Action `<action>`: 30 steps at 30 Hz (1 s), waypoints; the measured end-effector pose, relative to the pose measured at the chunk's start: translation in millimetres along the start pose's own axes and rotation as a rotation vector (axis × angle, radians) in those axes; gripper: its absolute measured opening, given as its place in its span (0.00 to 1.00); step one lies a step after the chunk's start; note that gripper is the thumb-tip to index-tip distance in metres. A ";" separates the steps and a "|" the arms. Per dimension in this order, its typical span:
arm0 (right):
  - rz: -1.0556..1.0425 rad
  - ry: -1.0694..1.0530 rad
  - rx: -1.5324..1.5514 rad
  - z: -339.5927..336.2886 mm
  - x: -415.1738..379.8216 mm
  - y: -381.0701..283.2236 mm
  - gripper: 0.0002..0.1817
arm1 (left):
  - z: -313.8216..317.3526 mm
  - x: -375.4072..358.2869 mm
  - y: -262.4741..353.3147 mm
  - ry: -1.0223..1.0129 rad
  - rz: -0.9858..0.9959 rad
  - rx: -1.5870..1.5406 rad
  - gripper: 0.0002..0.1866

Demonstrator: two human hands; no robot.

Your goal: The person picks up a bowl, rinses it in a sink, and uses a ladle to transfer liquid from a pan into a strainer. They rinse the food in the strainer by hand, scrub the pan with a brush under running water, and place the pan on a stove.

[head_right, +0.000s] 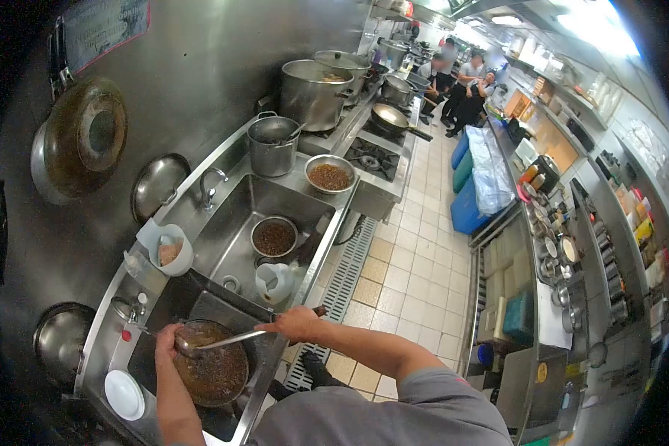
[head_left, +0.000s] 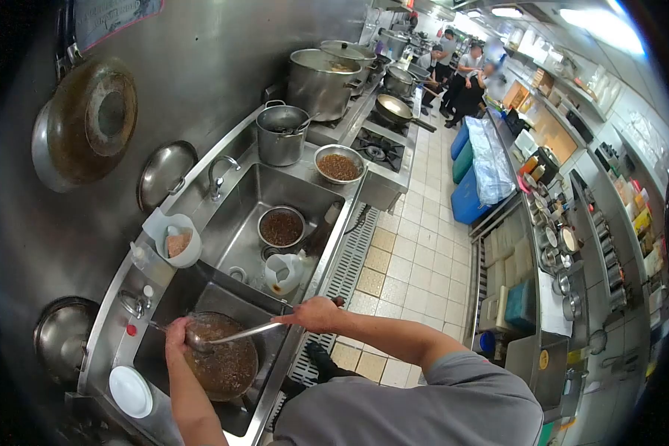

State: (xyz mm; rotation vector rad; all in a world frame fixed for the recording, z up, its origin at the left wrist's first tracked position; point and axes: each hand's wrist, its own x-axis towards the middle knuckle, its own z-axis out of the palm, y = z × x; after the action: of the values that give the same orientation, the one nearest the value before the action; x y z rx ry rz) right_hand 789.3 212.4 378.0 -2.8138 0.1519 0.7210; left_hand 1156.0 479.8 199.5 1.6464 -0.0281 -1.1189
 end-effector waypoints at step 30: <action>0.023 -0.367 0.854 -4.5 30.1 -36.5 0.23 | -10.4 -30.5 29.2 0.261 0.472 1.184 0.14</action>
State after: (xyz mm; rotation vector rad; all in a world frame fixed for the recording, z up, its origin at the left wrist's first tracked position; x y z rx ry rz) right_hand 823.4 245.3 374.5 -1.8493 0.3323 0.8927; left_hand 1160.5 491.8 241.1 2.5967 -1.0178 -0.4722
